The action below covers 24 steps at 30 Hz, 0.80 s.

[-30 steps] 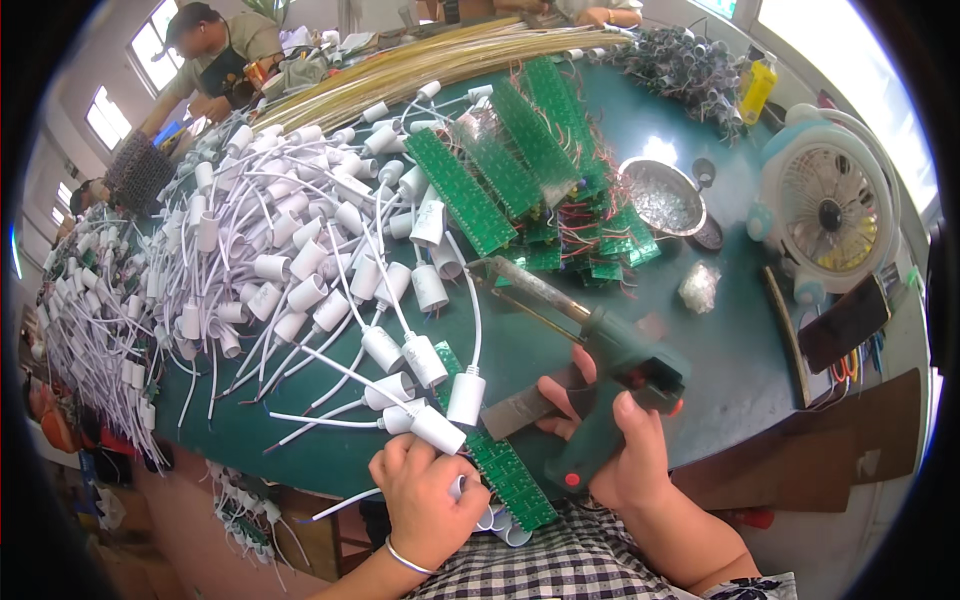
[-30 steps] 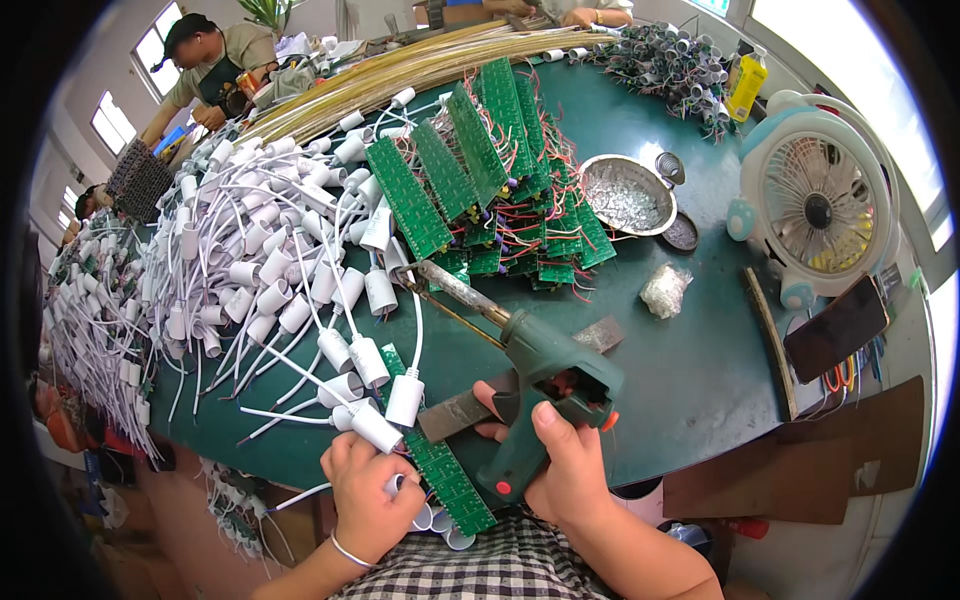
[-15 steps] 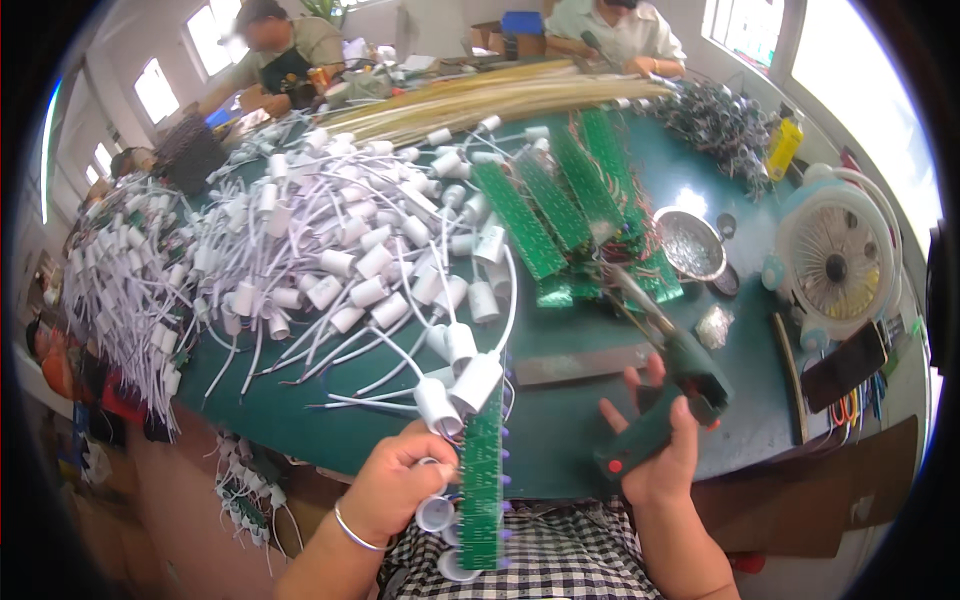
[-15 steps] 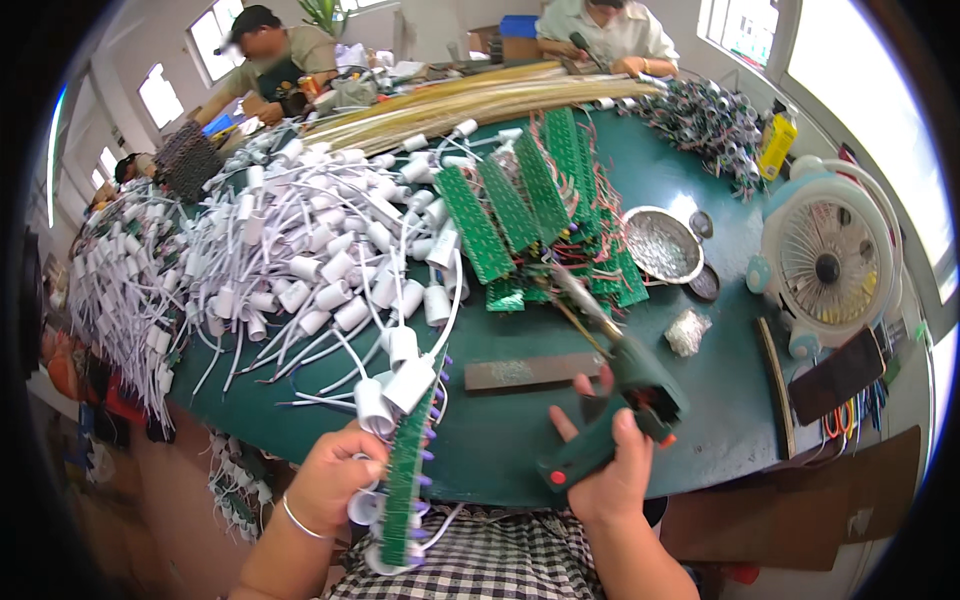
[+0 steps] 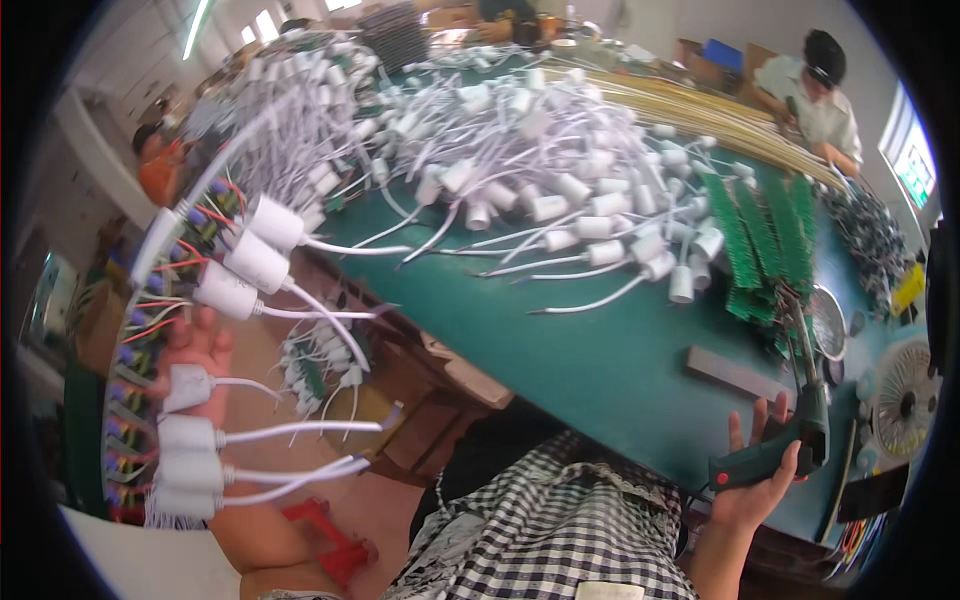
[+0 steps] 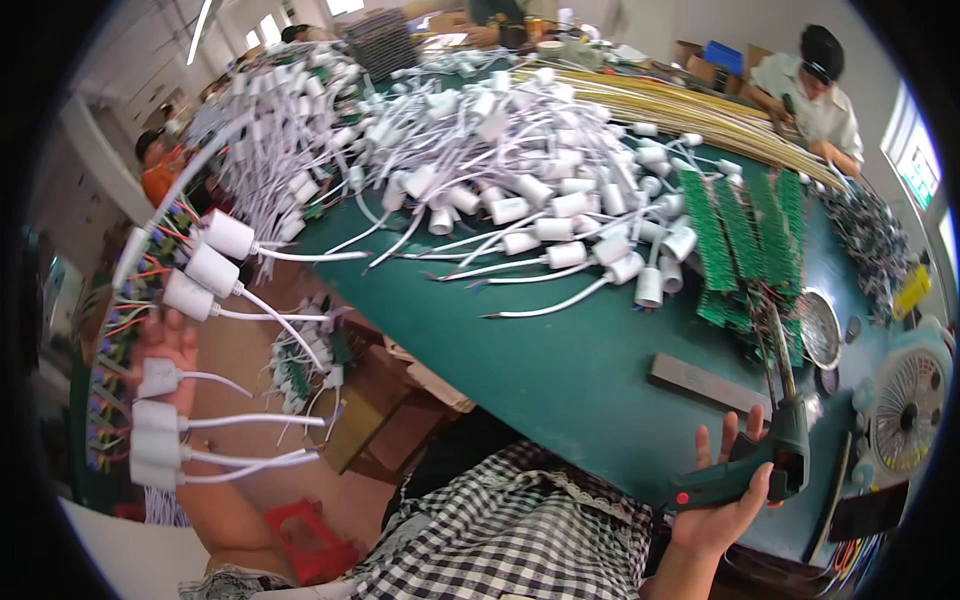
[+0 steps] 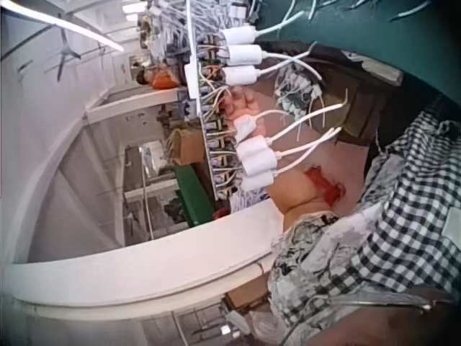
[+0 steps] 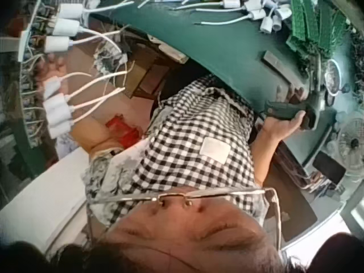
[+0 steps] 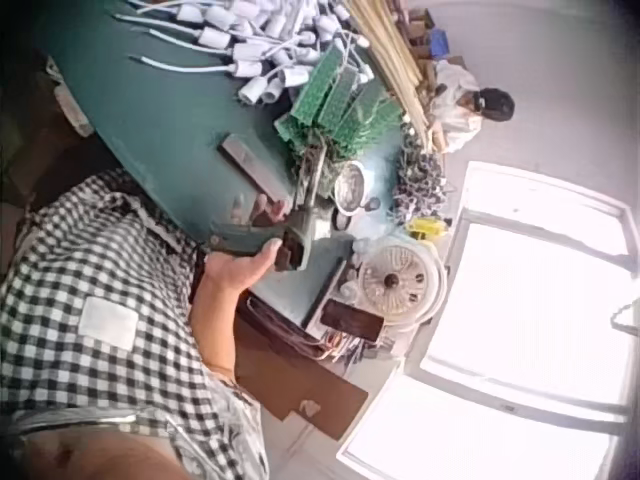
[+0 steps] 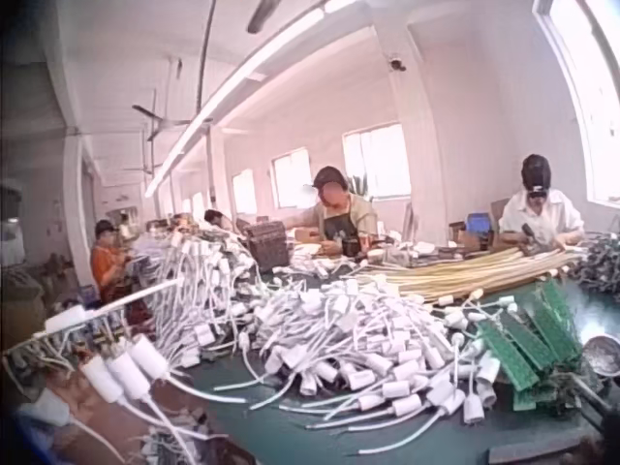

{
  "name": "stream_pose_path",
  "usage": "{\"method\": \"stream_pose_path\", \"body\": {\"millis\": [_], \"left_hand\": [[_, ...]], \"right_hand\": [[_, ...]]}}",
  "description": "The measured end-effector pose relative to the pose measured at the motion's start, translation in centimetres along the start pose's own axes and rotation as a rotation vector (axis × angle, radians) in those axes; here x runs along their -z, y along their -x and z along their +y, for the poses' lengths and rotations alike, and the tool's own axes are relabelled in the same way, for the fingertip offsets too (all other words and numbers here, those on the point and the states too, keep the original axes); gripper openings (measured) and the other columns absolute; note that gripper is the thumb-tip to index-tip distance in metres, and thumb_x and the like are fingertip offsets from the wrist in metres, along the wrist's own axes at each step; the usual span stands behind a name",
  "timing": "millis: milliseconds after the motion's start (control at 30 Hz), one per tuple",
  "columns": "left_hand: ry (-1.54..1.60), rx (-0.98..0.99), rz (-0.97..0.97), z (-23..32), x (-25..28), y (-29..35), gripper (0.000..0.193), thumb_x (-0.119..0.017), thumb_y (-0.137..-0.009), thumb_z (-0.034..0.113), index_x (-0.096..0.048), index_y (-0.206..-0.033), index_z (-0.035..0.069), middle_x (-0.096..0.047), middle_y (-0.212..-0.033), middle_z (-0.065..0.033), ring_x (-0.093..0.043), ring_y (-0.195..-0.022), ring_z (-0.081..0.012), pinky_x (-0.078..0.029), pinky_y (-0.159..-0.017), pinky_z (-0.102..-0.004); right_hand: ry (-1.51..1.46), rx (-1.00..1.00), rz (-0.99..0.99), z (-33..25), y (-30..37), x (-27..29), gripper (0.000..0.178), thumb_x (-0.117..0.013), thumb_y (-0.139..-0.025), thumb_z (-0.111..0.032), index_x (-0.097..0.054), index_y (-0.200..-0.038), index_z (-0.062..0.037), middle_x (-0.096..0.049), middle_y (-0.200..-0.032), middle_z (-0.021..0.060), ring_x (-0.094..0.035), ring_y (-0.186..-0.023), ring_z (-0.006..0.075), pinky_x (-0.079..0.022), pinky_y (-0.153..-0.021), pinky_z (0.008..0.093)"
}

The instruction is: The person solders the wires of socket components onto circuit boards using a soldering tool and sets the completed assemblies aside.

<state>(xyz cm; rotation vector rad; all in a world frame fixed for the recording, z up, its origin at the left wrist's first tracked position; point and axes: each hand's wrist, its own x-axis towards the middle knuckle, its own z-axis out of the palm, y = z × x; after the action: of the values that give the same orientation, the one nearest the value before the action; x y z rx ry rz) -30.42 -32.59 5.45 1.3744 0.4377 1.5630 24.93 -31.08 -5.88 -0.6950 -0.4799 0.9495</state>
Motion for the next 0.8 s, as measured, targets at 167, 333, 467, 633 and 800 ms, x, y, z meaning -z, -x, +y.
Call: {"method": "stream_pose_path", "body": {"millis": [167,333,467,633,800], "left_hand": [[-0.220,0.511,0.813,1.2,13.1,14.4,0.047,-0.061,-0.086,0.033,-0.054,-0.123,0.007,-0.062,-0.107,-0.0052,-0.062,-0.086,-0.0154,-0.050,-0.071,-0.0284],[-0.543,0.441,1.005,-3.7,16.1,20.3,0.011,-0.057,-0.086,0.022,-0.056,-0.087,0.011,-0.054,-0.079,0.0010,-0.052,-0.068,-0.0100,-0.045,-0.058,-0.0264],[-0.588,0.405,1.037,-5.1,20.9,20.7,0.010,-0.059,-0.085,0.020,-0.057,-0.085,0.010,-0.053,-0.079,0.0016,-0.050,-0.072,-0.0097,-0.043,-0.066,-0.0259],[-0.954,0.619,0.789,-11.2,24.3,18.1,0.011,-0.059,-0.086,0.020,-0.061,-0.087,0.010,-0.054,-0.082,0.0031,-0.047,-0.079,-0.0095,-0.039,-0.073,-0.0254],[-1.625,0.893,0.691,-21.1,24.9,22.0,0.049,-0.063,-0.083,0.035,-0.057,-0.128,0.015,-0.047,-0.138,-0.0210,-0.044,-0.126,-0.0402,-0.035,-0.105,-0.0455]], "right_hand": [[0.098,-0.055,0.059,1.1,0.9,0.5,0.050,-0.044,-0.097,-0.038,-0.038,-0.139,-0.0115,-0.040,-0.145,0.0095,-0.043,-0.128,0.0260,-0.039,-0.103,0.0479],[0.144,-0.084,0.019,0.5,1.9,2.2,0.049,-0.042,-0.100,-0.036,-0.036,-0.141,-0.0108,-0.040,-0.146,0.0078,-0.041,-0.130,0.0251,-0.035,-0.106,0.0464],[0.244,-0.061,0.087,0.0,2.8,2.0,0.050,-0.042,-0.099,-0.036,-0.035,-0.142,-0.0096,-0.041,-0.146,0.0068,-0.045,-0.124,0.0225,-0.037,-0.104,0.0432],[0.316,-0.070,0.103,0.8,3.1,1.3,0.051,-0.044,-0.098,-0.037,-0.036,-0.140,-0.0091,-0.042,-0.145,0.0068,-0.047,-0.121,0.0213,-0.039,-0.101,0.0427],[0.310,-0.115,0.066,2.1,3.2,-0.2,0.051,-0.045,-0.098,-0.038,-0.037,-0.140,-0.0097,-0.043,-0.144,0.0062,-0.049,-0.116,0.0204,-0.038,-0.101,0.0425]]}}
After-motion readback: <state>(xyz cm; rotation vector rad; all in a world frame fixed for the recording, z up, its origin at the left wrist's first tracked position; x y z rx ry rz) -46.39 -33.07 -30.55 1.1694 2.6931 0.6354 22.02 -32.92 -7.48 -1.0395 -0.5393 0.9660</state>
